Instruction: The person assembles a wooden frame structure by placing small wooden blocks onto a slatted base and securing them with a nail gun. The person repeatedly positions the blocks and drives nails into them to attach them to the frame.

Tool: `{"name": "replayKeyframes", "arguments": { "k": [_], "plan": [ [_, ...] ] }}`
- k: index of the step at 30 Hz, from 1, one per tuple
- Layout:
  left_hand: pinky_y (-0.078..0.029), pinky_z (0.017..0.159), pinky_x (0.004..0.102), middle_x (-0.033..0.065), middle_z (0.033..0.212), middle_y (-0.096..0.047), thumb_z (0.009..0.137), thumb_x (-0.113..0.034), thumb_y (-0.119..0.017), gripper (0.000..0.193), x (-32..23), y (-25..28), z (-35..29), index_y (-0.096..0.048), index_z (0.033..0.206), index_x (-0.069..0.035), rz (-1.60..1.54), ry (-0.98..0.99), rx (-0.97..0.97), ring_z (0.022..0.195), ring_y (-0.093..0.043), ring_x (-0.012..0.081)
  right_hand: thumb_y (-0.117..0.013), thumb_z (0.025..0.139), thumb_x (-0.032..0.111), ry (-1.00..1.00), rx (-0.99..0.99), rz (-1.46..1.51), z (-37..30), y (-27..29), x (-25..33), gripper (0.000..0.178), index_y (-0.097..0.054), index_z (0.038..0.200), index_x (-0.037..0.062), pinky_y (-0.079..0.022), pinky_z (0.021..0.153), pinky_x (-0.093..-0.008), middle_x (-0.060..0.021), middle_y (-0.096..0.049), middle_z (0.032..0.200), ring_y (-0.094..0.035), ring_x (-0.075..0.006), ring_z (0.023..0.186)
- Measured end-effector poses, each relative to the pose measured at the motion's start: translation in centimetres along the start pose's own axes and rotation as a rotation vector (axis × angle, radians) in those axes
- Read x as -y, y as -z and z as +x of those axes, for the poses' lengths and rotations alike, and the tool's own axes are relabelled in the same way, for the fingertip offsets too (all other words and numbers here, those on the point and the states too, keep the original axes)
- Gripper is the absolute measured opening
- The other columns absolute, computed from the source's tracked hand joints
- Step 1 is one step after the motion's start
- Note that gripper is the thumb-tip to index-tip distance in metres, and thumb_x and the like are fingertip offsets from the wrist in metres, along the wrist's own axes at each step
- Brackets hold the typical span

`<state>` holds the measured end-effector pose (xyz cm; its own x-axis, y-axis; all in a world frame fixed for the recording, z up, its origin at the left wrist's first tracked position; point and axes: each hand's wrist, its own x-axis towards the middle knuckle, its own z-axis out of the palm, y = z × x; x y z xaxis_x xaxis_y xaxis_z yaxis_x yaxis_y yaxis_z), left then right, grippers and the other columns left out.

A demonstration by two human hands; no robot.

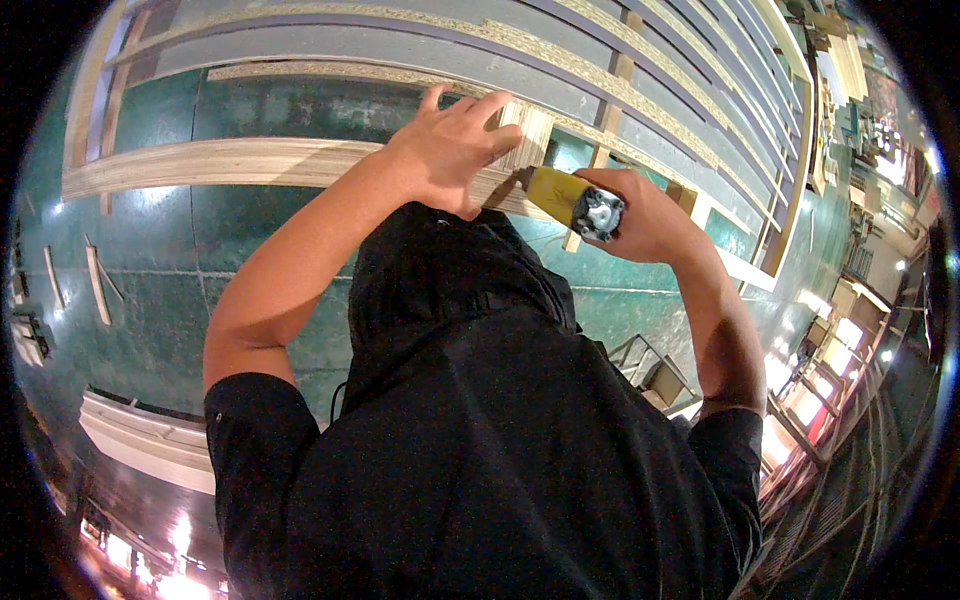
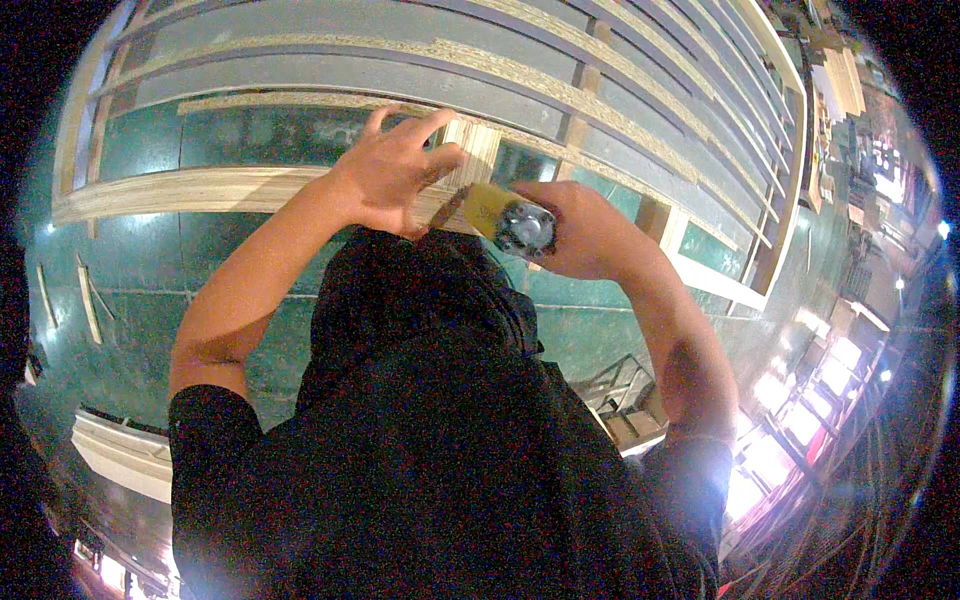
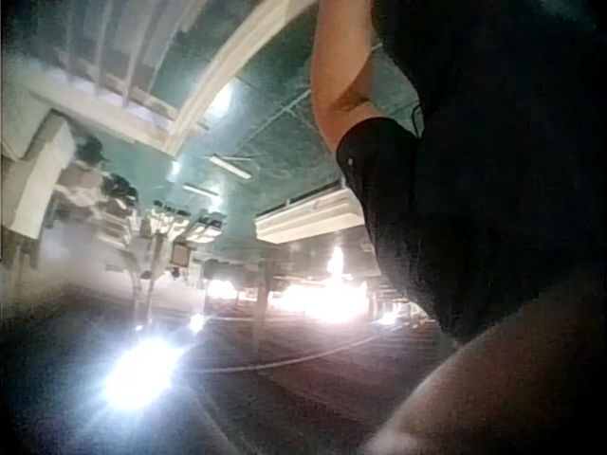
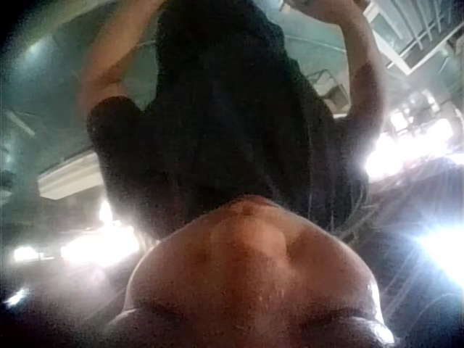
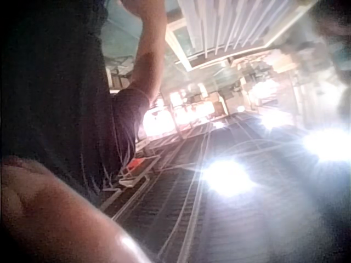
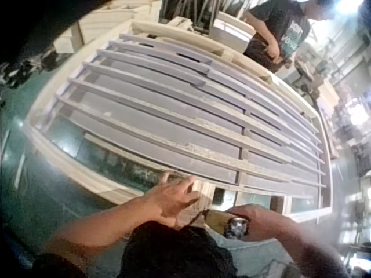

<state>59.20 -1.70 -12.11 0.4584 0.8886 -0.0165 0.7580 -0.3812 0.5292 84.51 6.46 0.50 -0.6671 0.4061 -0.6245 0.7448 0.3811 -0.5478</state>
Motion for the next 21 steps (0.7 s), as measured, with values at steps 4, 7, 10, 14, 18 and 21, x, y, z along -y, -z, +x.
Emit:
{"name": "replayKeyframes", "arguments": {
  "k": [4,7,10,14,18,21],
  "plan": [
    [-0.025,0.116,0.0681,0.0198,0.160,-0.034,0.053,-0.043,-0.091,0.094,0.4,0.3,-0.2,-0.054,0.137,-0.022,-0.075,-0.022,-0.012,0.138,-0.050,0.0395,-0.085,0.072,0.010,-0.119,-0.001,0.008,-3.5,0.0,-2.0,0.068,-0.062,0.135,0.0042,-0.051,0.100,-0.0411,-0.0212,-0.069,0.122,-0.066,-0.0369,0.113],
    [-0.024,0.117,0.0676,0.0191,0.160,-0.035,0.051,-0.042,-0.091,0.094,0.0,0.3,0.1,-0.055,0.136,-0.020,-0.054,0.022,0.035,0.139,-0.049,0.0389,-0.085,0.073,0.012,-0.241,-0.035,0.050,-6.0,-0.2,-3.3,0.071,-0.061,0.139,0.0046,-0.050,0.103,-0.0406,-0.0196,-0.067,0.128,-0.065,-0.0359,0.118],
    [-0.024,0.117,0.0670,0.0195,0.159,-0.036,0.051,-0.042,-0.091,0.095,-0.1,0.3,0.1,-0.055,0.136,-0.019,-0.034,0.029,0.027,0.138,-0.049,0.0385,-0.085,0.073,0.011,-0.316,-0.061,0.061,-7.3,-0.7,-4.5,0.071,-0.060,0.139,0.0043,-0.049,0.104,-0.0399,-0.0193,-0.067,0.130,-0.065,-0.0354,0.119],
    [-0.025,0.117,0.0668,0.0184,0.159,-0.036,0.051,-0.042,-0.092,0.095,-0.2,0.4,0.1,-0.054,0.136,-0.020,-0.002,0.020,0.014,0.138,-0.050,0.0381,-0.084,0.072,0.010,-0.211,-0.064,0.063,-7.4,-1.0,-4.5,0.070,-0.061,0.138,0.0029,-0.050,0.103,-0.0391,-0.0200,-0.067,0.129,-0.065,-0.0346,0.119],
    [-0.026,0.116,0.0669,0.0163,0.158,-0.037,0.050,-0.042,-0.093,0.097,0.0,0.4,0.0,-0.053,0.136,-0.021,-0.014,-0.002,-0.002,0.138,-0.050,0.0380,-0.079,0.071,0.009,0.006,-0.200,0.058,-5.6,-2.1,-4.0,0.049,-0.068,0.119,0.0043,-0.055,0.087,-0.0450,-0.0212,-0.073,0.105,-0.069,-0.0422,0.100],
    [-0.027,0.116,0.0670,0.0161,0.157,-0.038,0.049,-0.041,-0.094,0.098,0.3,0.3,-0.1,-0.053,0.136,-0.021,-0.053,-0.028,-0.028,0.139,-0.049,0.0377,-0.078,0.070,0.009,-0.005,-0.151,0.074,-3.7,-1.3,-2.3,0.052,-0.068,0.121,0.0038,-0.055,0.088,-0.0452,-0.0226,-0.073,0.106,-0.069,-0.0429,0.101]
  ]
}}
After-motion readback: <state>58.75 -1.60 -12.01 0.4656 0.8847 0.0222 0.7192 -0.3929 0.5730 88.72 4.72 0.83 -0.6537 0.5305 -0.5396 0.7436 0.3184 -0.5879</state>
